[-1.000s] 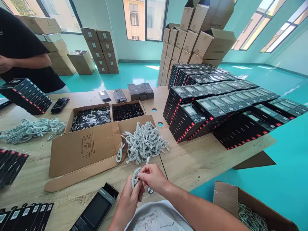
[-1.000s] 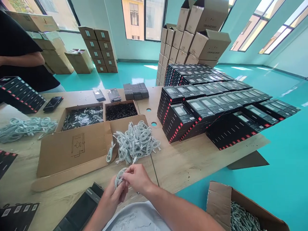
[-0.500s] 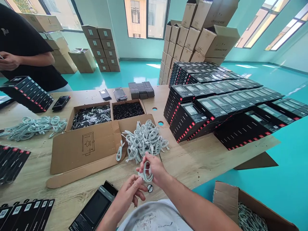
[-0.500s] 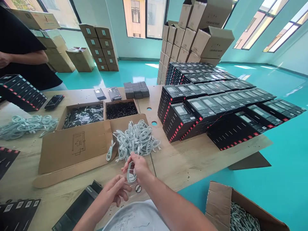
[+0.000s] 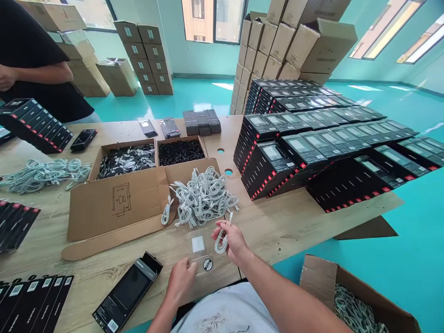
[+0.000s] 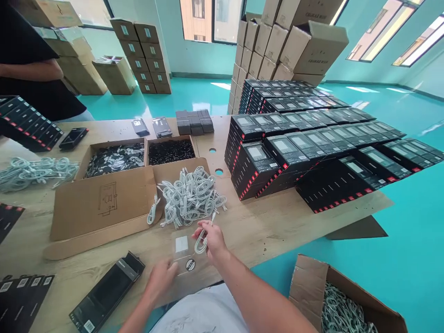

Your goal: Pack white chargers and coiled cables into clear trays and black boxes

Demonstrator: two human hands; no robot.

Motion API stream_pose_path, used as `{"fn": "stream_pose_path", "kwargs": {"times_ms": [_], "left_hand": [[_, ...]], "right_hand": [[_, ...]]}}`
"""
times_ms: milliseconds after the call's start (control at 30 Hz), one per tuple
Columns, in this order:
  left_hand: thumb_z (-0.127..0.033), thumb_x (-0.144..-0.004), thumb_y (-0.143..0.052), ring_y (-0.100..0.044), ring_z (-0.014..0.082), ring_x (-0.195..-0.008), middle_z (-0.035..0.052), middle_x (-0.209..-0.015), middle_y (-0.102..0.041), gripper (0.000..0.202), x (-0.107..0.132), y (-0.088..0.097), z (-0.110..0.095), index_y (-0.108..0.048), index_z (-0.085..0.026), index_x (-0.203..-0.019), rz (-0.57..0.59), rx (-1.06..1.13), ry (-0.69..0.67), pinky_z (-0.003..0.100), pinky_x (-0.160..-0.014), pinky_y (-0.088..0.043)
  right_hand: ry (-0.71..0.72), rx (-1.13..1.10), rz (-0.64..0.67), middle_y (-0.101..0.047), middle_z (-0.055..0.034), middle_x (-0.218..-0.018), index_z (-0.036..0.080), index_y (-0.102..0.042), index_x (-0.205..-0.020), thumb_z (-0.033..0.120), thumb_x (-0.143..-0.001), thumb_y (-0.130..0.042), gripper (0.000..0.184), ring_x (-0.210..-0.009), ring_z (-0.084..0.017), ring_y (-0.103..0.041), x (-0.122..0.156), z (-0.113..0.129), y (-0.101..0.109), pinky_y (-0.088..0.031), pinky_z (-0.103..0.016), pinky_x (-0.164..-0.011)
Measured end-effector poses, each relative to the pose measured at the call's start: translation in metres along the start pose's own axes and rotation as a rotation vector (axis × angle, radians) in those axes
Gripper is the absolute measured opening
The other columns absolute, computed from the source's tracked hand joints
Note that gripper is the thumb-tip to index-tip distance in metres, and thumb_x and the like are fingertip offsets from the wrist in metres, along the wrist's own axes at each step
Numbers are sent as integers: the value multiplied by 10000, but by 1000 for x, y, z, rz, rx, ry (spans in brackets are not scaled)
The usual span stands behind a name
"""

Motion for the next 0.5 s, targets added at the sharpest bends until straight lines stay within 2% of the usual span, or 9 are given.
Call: {"fn": "stream_pose_path", "kwargs": {"times_ms": [67,133,233,300,400,433,500], "left_hand": [[-333,-646,-582,-631,243,-557,19,-550,-593,157,10,-1,-4,-449,-263,-599,-31,178,13,316,-521,-440],[-325,-659,-570,-671,232,-588,39,-703,-695,158,21,1,-13,-485,-254,-773,-73,365,22,333,-559,-504],[-300,-689,-577,-740,230,-763,88,-986,-764,421,36,8,-34,-492,-244,-1097,-130,582,-12,365,-698,-572],[-277,-679,-609,-745,246,-936,118,-1116,-755,553,44,14,-50,-508,-218,-1220,-102,784,-38,360,-781,-578],[-272,-651,-719,-722,273,-1050,133,-1155,-758,588,53,26,-67,-609,-170,-1219,34,1133,-35,335,-816,-578],[-274,-647,-767,-723,267,-1041,124,-1147,-766,584,55,31,-69,-632,-173,-1206,56,1194,-25,324,-813,-580],[-288,-646,-849,-729,242,-1012,98,-1128,-781,566,57,41,-66,-659,-198,-1171,28,1194,-16,297,-801,-579]], "right_hand": [[17,17,-14,-734,-33,-683,193,-671,-895,586,-665,-775,467,-752,-224,-721,6,-5,-2,-526,-308,-692],[115,72,-9,-779,-79,-848,191,-704,-972,601,-759,-713,462,-966,-250,-724,15,-8,-10,-534,-331,-826],[422,277,6,-746,-101,-1177,223,-722,-1130,575,-935,-552,436,-1222,-248,-634,30,-8,-26,-452,-401,-1076],[612,448,22,-681,-102,-1330,243,-699,-1234,505,-1011,-460,420,-1324,-250,-561,41,-8,-37,-383,-447,-1162],[789,685,86,-610,-109,-1442,245,-652,-1336,399,-1045,-405,412,-1416,-257,-468,52,-9,-47,-323,-491,-1213],[819,762,120,-575,-112,-1484,242,-630,-1370,383,-1039,-416,418,-1445,-265,-431,54,-9,-49,-292,-508,-1229],[814,883,244,-479,-115,-1576,235,-548,-1464,380,-1000,-484,490,-1504,-290,-337,55,-10,-49,-216,-538,-1257]]}}
Point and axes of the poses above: each hand's wrist, its own x-axis away from the middle knuckle, its own y-axis out of the back of the hand, z = x × y, the point moved 3 cm from there along -x, towards the middle knuckle
